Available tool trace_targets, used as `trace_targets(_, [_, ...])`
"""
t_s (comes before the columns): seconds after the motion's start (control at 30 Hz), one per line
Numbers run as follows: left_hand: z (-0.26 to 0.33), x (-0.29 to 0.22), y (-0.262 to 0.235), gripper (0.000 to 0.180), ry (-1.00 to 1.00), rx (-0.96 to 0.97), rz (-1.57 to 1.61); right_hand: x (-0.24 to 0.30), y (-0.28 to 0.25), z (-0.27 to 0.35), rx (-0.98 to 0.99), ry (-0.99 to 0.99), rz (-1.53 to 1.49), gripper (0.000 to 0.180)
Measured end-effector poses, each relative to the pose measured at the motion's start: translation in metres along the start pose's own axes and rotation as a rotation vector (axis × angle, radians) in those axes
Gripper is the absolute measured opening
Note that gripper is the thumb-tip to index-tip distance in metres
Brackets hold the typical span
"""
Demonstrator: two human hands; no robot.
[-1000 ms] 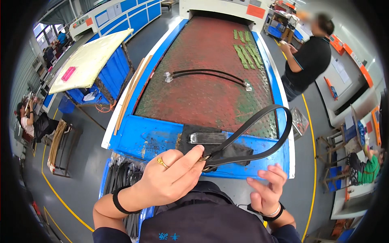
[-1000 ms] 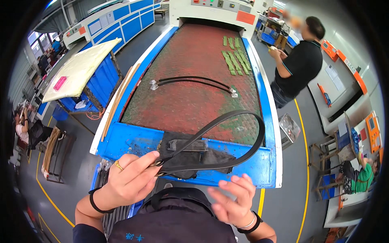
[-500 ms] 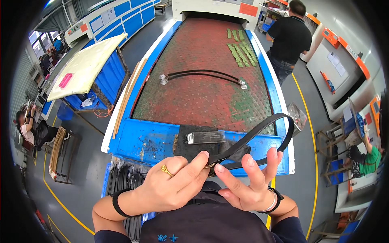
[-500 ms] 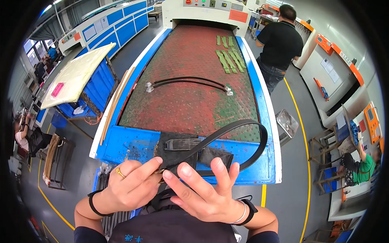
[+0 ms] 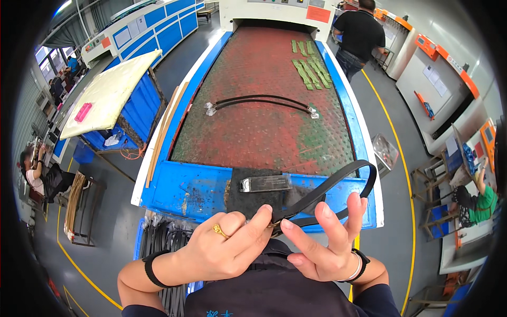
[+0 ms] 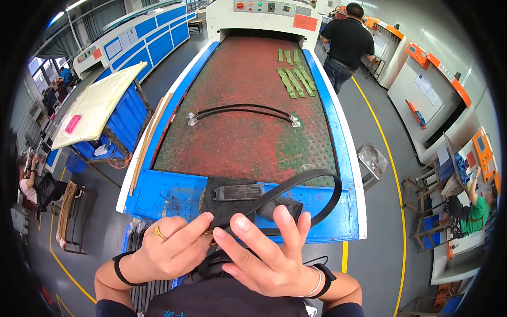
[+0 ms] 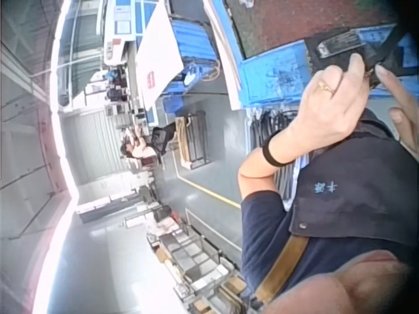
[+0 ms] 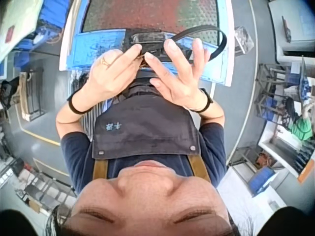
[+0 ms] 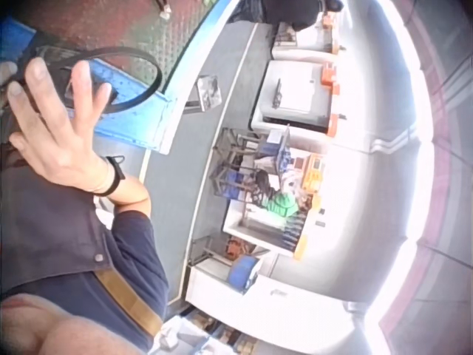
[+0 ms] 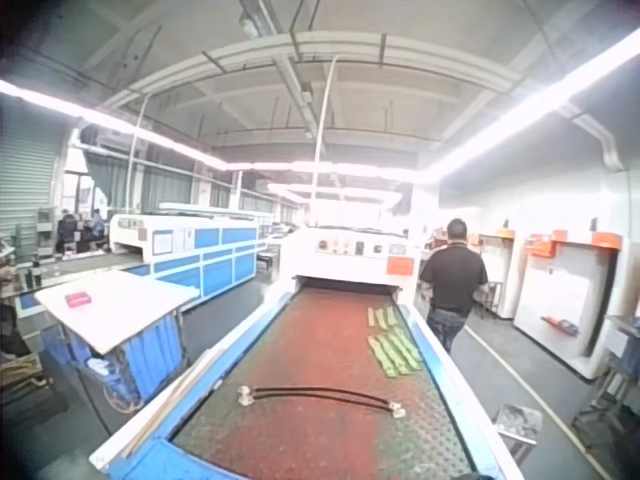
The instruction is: The person attaches a clear plastic tag to a black cable using a metal clip, then places the cable on a blue workbench. They repeat this process with several other cables, arranging them in a row. Finally, they place two wooden sticks on the workbench.
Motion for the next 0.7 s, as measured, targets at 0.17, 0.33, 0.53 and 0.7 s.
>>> trace_targets(0.17, [-0.001, -0.002, -0.002, 0.018, 0.004, 0.036, 0.003, 0.000, -0.002, -0.004, 0.043, -0.005, -0.005, 0.046])
trace_targets(0.33, [0.004, -0.001, -0.001, 0.018, -0.008, 0.066, 0.042, -0.016, -0.015, -0.008, 0.030, 0.035, -0.293, 0.040])
trace_targets(0.53, [0.018, 0.020, -0.022, 0.020, -0.265, 0.061, 0.263, -0.082, 0.020, 0.045, -0.389, 0.607, -0.289, 0.036])
trace_targets(0.7, [0.011, 0.030, -0.037, 0.019, -0.333, 0.041, 0.538, -0.098, 0.120, 0.137, 0.440, 0.481, 0.146, 0.036])
Point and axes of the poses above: each hand's wrist, its own z-axis away from the middle knuckle, its own y-axis out of the palm, x = y × z, the point moved 1 cm from there along -z, towards the middle knuckle, and after that the axes turned 7 degrees about z, right-handed, at the moved point
